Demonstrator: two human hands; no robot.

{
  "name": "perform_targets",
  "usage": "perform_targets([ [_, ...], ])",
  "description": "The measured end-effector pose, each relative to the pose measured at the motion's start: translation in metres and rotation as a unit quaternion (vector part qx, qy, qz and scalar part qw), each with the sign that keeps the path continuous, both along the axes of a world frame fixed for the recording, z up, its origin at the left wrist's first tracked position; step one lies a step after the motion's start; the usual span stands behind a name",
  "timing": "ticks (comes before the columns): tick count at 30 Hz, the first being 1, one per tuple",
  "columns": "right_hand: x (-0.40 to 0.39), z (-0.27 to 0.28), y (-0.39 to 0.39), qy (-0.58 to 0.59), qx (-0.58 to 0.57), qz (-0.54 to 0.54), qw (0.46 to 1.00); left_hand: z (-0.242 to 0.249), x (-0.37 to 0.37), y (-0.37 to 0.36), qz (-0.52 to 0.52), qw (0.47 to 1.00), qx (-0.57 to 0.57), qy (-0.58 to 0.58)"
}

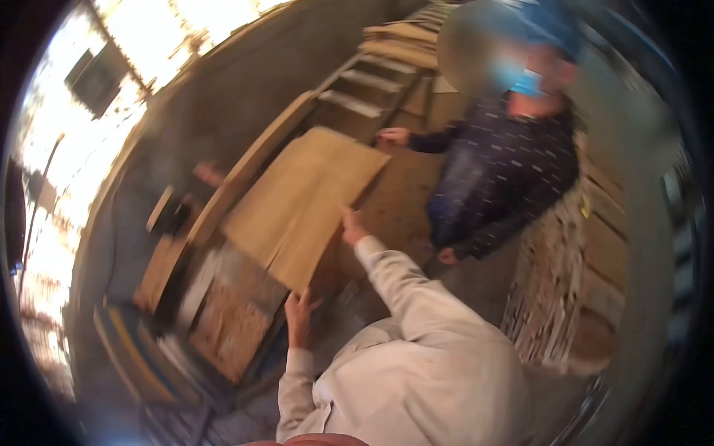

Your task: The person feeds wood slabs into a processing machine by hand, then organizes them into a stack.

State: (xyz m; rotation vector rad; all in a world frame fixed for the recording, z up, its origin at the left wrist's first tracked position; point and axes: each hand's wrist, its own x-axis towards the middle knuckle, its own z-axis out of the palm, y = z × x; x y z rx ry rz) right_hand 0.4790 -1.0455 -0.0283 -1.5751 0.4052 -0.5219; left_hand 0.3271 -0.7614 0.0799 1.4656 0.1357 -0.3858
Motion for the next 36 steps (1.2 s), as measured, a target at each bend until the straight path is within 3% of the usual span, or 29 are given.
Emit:
perform_targets([
  [1, 0.008, 0.025, 0.006, 0.019, 0.283, -0.113, 0.952, 0.002, 0.004, -0.009, -0.026, 1.0, 0.004, -0.001],
  [2, 0.013, 0.03, -0.003, 0.095, 0.388, -0.141, 0.906, 0.008, 0.002, -0.011, -0.031, 0.999, 0.014, 0.002],
  [6, 0.016, 0.017, -0.024, 0.076, 0.453, -0.114, 0.881, 0.014, -0.012, -0.024, -0.057, 0.997, 0.041, 0.04],
  [8, 0.019, 0.018, -0.021, 0.047, 0.461, -0.081, 0.882, -0.001, -0.023, -0.008, -0.058, 0.994, 0.057, 0.071],
  [9, 0.033, -0.012, -0.023, 0.06, 0.439, -0.143, 0.885, -0.014, -0.037, -0.001, -0.049, 0.994, 0.049, 0.087],
  [10, 0.02, -0.004, -0.023, -0.008, 0.238, -0.099, 0.966, -0.022, -0.054, 0.007, -0.038, 0.992, 0.047, 0.11],
  [11, 0.013, 0.006, -0.024, -0.049, 0.113, -0.069, 0.99, -0.03, -0.075, 0.021, -0.014, 0.99, 0.044, 0.135],
  [12, 0.009, 0.011, -0.026, -0.079, 0.057, -0.048, 0.994, -0.034, -0.097, 0.032, 0.021, 0.986, 0.038, 0.16],
  [14, -0.005, 0.028, -0.036, -0.131, 0.081, 0.018, 0.988, -0.058, -0.143, 0.062, 0.062, 0.971, 0.049, 0.224],
  [15, -0.013, 0.035, -0.032, -0.111, -0.058, 0.027, 0.992, -0.068, -0.178, 0.077, 0.1, 0.961, 0.045, 0.254],
  [16, -0.017, 0.04, -0.038, -0.116, -0.031, 0.066, 0.991, -0.068, -0.206, 0.083, 0.134, 0.954, 0.049, 0.265],
  [17, -0.024, 0.043, -0.044, -0.12, 0.107, 0.182, 0.97, -0.063, -0.226, 0.087, 0.173, 0.945, 0.048, 0.274],
  [18, -0.031, 0.054, -0.064, -0.069, 0.491, 0.336, 0.801, -0.072, -0.251, 0.095, 0.19, 0.939, 0.082, 0.275],
  [19, -0.03, 0.062, -0.075, 0.033, 0.667, 0.431, 0.607, -0.086, -0.275, 0.106, 0.21, 0.93, 0.114, 0.281],
  [20, -0.023, 0.073, -0.071, 0.136, 0.71, 0.511, 0.466, -0.102, -0.297, 0.116, 0.17, 0.92, 0.261, 0.239],
  [21, -0.012, 0.07, -0.03, 0.21, 0.708, 0.476, 0.477, -0.116, -0.322, 0.125, 0.117, 0.881, 0.403, 0.217],
  [22, -0.014, 0.072, 0.011, 0.281, 0.721, 0.498, 0.392, -0.121, -0.344, 0.123, 0.144, 0.867, 0.402, 0.257],
  [24, -0.008, 0.062, 0.056, 0.334, 0.526, 0.668, 0.407, -0.131, -0.384, 0.111, 0.165, 0.842, 0.392, 0.332],
  [25, -0.011, 0.06, 0.074, 0.334, 0.481, 0.703, 0.404, -0.137, -0.409, 0.096, 0.199, 0.835, 0.38, 0.346],
  [28, 0.003, 0.022, 0.112, 0.382, 0.424, 0.706, 0.42, -0.161, -0.464, 0.087, 0.275, 0.826, 0.356, 0.34],
  [30, 0.024, -0.003, 0.11, 0.387, 0.25, 0.72, 0.519, -0.17, -0.516, 0.072, 0.356, 0.813, 0.36, 0.289],
  [31, 0.025, -0.001, 0.121, 0.379, 0.177, 0.685, 0.596, -0.154, -0.539, 0.069, 0.413, 0.817, 0.262, 0.306],
  [33, 0.012, 0.013, 0.144, 0.317, 0.04, 0.559, 0.765, -0.164, -0.593, 0.042, 0.569, 0.755, 0.135, 0.297],
  [36, -0.054, 0.025, 0.174, 0.158, -0.139, 0.398, 0.893, -0.218, -0.682, -0.015, 0.759, 0.603, 0.054, 0.239],
])
